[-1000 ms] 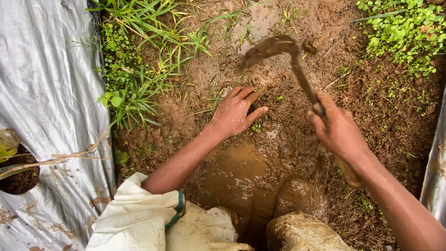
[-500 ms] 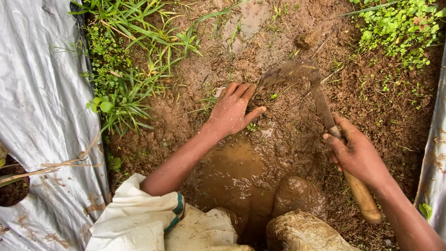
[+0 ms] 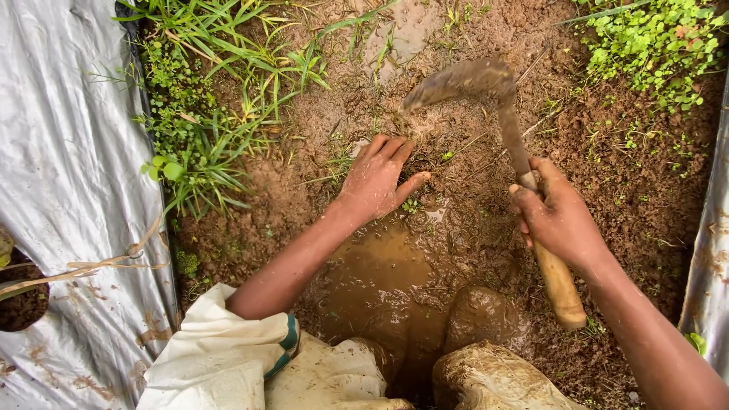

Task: Weeding a muddy area between plastic-covered crop rows using a hand sickle

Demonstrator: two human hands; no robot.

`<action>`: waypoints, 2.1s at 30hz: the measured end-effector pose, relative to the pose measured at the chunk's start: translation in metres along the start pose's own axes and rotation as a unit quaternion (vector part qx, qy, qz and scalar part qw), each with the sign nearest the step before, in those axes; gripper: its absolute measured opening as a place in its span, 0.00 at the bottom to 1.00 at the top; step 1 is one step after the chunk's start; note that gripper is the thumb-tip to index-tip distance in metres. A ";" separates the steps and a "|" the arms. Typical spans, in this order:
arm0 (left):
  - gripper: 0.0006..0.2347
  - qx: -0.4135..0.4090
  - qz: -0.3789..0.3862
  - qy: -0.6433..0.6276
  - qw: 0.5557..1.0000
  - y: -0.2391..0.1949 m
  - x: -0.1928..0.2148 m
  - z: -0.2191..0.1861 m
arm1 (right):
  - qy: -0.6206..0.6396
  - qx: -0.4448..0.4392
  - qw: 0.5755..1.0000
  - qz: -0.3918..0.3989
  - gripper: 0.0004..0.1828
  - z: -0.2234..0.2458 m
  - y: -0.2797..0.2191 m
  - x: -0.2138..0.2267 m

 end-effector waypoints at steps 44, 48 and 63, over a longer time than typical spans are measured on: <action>0.29 -0.013 -0.022 -0.019 0.999 -0.003 -0.005 -0.005 | 0.027 -0.008 0.998 -0.047 0.14 -0.014 -0.018 0.021; 0.26 0.002 -0.034 -0.057 0.998 -0.002 0.009 -0.007 | 0.016 -0.002 0.996 -0.085 0.15 -0.008 -0.014 0.037; 0.19 -0.045 0.038 0.155 0.986 0.073 0.081 -0.018 | 0.149 0.210 0.948 -0.185 0.22 -0.002 0.022 0.074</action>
Point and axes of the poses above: each hand's wrist, its own y-axis towards the middle knuckle, its own x-axis out of the back of the hand, z = x × y, the point moved 7 cm from there along y, towards the middle knuckle, and after that the axes turned 2 degrees about x, right-handed, at the moved point
